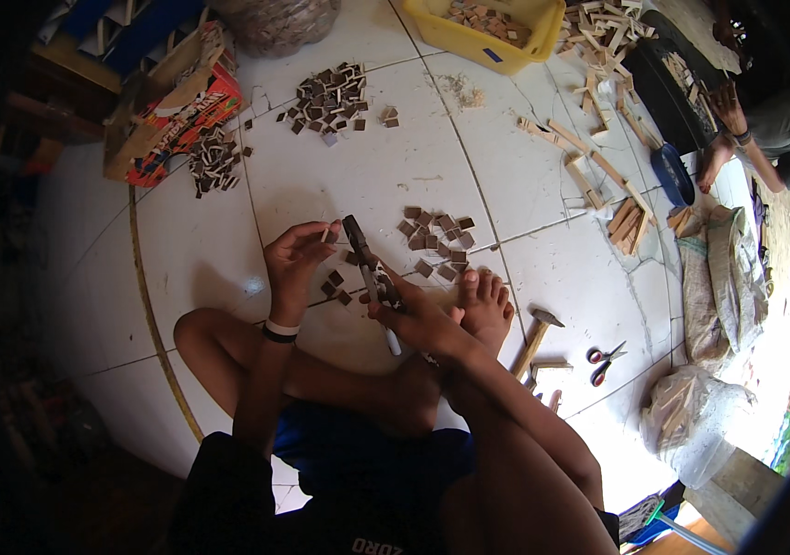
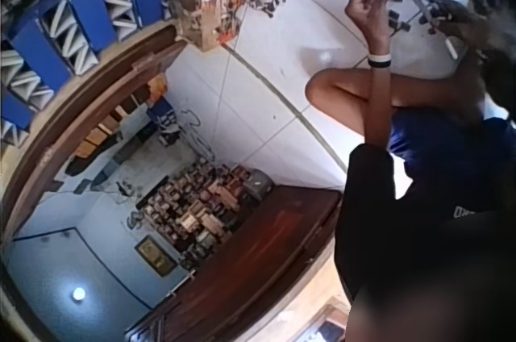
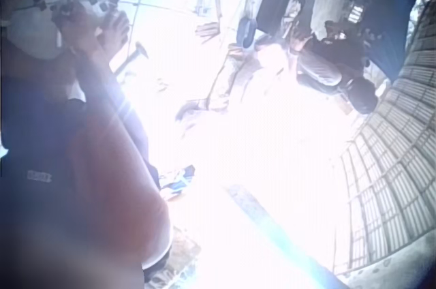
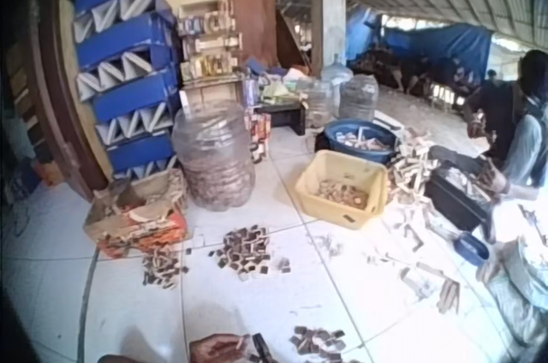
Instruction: The person sits on the floor and uses a knife to shave and shape small wooden blocks. They pick up blocks from a pile, hold them with one hand, and carefully pare the edges with the other hand, placing the finished pieces back on the floor.
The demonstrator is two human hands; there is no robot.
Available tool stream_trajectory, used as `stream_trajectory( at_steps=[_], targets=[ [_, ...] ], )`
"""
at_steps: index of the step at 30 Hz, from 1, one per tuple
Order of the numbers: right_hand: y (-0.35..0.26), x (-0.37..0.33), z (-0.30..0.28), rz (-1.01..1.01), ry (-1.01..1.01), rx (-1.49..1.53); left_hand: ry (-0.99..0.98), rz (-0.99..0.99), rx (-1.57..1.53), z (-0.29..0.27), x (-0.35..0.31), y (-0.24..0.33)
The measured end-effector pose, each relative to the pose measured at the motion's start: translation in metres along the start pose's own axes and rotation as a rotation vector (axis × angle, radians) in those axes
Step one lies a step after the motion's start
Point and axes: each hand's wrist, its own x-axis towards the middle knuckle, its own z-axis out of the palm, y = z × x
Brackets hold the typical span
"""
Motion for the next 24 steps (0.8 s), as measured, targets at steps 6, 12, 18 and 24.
stream_trajectory(
  at_steps=[6,12,18,24],
  targets=[
    [-0.001,-0.003,0.0,-0.023,-0.003,-0.028,-0.021,0.032,0.098,0.005,-0.002,0.01],
    [0.002,-0.003,0.0,-0.076,-0.009,-0.057,-0.002,0.047,0.101,0.008,-0.004,0.012],
    [0.0,-0.004,-0.001,0.043,0.014,-0.114,-0.003,0.061,0.093,0.008,-0.005,0.009],
    [-0.001,-0.002,-0.003,-0.016,-0.038,-0.131,0.012,0.068,0.105,0.008,-0.006,0.01]
  ],
)
